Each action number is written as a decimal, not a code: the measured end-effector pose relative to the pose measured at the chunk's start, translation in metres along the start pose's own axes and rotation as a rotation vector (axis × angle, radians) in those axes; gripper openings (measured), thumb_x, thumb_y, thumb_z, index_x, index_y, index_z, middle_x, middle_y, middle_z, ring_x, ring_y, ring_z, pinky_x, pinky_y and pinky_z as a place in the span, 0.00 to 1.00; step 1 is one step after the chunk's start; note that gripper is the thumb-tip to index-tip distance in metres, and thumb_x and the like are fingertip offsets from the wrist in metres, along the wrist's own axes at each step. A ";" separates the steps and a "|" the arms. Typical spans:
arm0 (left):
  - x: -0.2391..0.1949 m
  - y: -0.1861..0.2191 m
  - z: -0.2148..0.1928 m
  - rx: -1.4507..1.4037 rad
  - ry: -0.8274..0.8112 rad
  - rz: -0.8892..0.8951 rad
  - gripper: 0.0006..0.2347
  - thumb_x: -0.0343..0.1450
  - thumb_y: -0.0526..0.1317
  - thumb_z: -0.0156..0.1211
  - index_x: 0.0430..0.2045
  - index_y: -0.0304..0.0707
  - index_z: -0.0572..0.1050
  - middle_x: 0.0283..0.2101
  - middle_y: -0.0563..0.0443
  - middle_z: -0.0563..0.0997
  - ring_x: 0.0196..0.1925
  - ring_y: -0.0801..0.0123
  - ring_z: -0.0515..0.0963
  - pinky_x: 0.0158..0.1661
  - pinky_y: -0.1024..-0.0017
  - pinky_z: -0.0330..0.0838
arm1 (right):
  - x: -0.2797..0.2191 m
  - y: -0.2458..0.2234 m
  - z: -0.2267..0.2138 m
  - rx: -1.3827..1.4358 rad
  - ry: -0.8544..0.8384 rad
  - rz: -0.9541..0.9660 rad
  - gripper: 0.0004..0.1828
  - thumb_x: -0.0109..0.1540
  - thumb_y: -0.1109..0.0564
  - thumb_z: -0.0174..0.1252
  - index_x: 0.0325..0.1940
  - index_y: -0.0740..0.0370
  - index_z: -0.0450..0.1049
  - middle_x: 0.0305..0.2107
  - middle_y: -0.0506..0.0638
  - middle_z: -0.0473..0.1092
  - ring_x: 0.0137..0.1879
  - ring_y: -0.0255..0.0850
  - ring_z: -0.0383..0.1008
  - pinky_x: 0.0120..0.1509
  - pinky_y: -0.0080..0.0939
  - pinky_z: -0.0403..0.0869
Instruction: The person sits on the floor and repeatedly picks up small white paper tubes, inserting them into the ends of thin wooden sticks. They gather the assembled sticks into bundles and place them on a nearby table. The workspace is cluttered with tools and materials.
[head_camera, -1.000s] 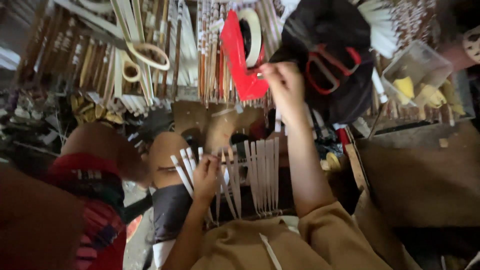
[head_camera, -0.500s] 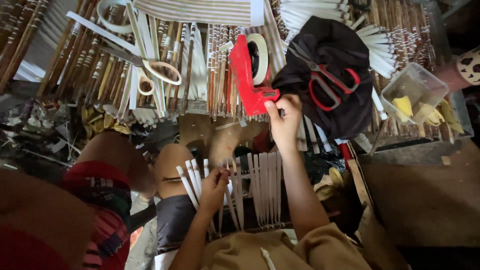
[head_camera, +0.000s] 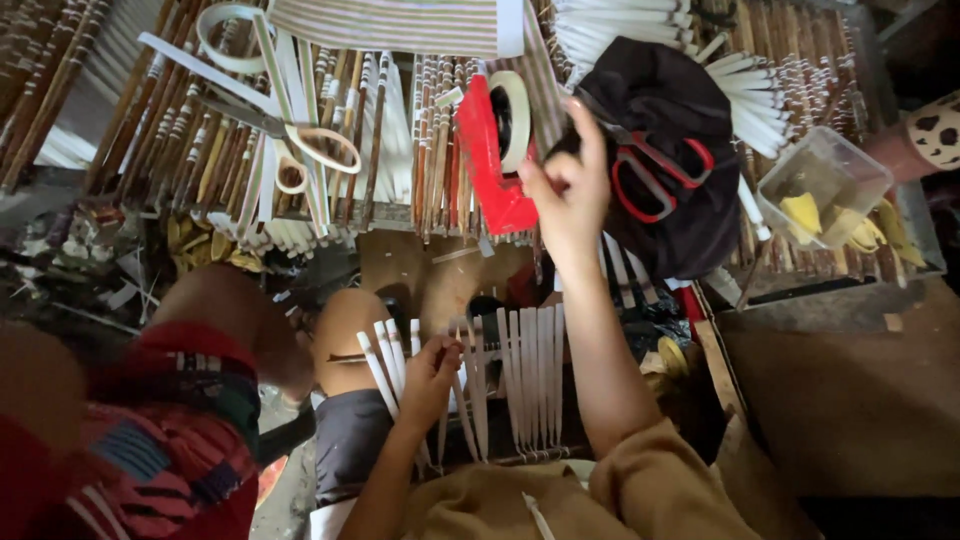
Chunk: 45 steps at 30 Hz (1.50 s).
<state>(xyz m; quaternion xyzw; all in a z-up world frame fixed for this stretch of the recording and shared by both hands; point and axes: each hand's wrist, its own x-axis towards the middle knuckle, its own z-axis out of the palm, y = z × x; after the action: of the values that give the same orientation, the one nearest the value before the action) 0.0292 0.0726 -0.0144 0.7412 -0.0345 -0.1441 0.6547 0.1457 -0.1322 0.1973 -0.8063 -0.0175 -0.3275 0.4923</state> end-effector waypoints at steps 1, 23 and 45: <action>0.000 -0.003 0.000 0.000 0.005 -0.002 0.11 0.75 0.46 0.51 0.36 0.40 0.80 0.31 0.52 0.81 0.35 0.67 0.79 0.39 0.69 0.72 | -0.012 0.012 0.000 0.003 -0.005 0.000 0.38 0.66 0.67 0.65 0.77 0.58 0.57 0.26 0.42 0.68 0.28 0.29 0.60 0.46 0.28 0.66; -0.014 0.145 -0.024 -0.496 0.316 0.629 0.13 0.81 0.37 0.41 0.52 0.25 0.70 0.49 0.30 0.79 0.42 0.60 0.77 0.46 0.66 0.77 | -0.147 -0.039 0.035 -0.046 -0.548 -0.123 0.11 0.61 0.49 0.65 0.25 0.48 0.74 0.43 0.45 0.68 0.52 0.45 0.67 0.56 0.43 0.67; -0.012 0.090 0.071 0.825 -0.332 -0.210 0.24 0.77 0.39 0.52 0.68 0.34 0.56 0.51 0.31 0.81 0.49 0.43 0.84 0.50 0.47 0.75 | -0.191 0.109 -0.096 0.141 -0.515 0.282 0.11 0.72 0.56 0.50 0.43 0.65 0.75 0.35 0.53 0.71 0.47 0.43 0.71 0.59 0.47 0.70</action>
<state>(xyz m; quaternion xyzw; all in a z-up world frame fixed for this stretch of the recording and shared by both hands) 0.0115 -0.0053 0.0686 0.9063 -0.1181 -0.3007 0.2724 -0.0146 -0.2095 0.0371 -0.8210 -0.0524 -0.0383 0.5672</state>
